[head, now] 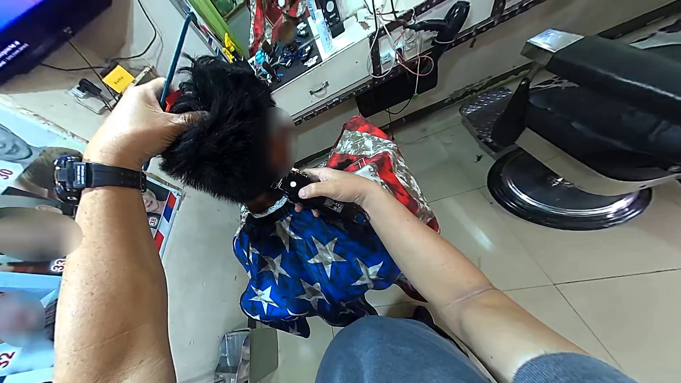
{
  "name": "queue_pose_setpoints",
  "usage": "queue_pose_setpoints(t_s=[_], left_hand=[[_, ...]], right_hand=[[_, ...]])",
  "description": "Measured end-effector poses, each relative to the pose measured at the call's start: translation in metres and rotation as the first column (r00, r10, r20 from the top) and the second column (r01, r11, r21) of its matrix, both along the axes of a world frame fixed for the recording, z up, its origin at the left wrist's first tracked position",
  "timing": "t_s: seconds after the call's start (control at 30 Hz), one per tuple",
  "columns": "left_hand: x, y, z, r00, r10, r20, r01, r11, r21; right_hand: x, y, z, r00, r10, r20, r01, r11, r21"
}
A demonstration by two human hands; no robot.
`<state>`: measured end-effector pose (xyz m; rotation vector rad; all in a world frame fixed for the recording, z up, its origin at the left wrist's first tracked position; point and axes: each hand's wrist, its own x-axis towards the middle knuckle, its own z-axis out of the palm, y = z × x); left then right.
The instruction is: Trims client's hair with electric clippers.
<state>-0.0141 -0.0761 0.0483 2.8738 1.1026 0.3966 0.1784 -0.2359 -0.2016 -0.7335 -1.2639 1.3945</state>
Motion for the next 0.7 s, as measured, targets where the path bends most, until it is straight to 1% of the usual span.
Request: queue_pose_setpoints(t_s=[0.13, 0.37, 0.63, 0.7], left_hand=[[0.001, -0.004, 0.000, 1.000, 0.026, 0.018, -0.025, 0.999, -0.024], [0.003, -0.007, -0.001, 0.999, 0.020, 0.033, -0.019, 0.999, -0.033], [0.002, -0.001, -0.001, 0.998, 0.021, 0.059, -0.018, 0.998, -0.062], [-0.002, 0.000, -0.003, 0.997, -0.032, 0.073, 0.036, 0.998, -0.058]], right_hand=[[-0.001, 0.005, -0.003, 1.000, -0.006, 0.009, 0.006, 1.000, -0.015], [0.002, 0.004, -0.002, 1.000, 0.004, 0.004, -0.004, 0.999, -0.040], [0.010, 0.008, 0.001, 0.999, 0.037, 0.013, -0.037, 0.998, -0.044], [0.012, 0.007, 0.002, 0.999, 0.035, 0.027, -0.034, 0.998, -0.054]])
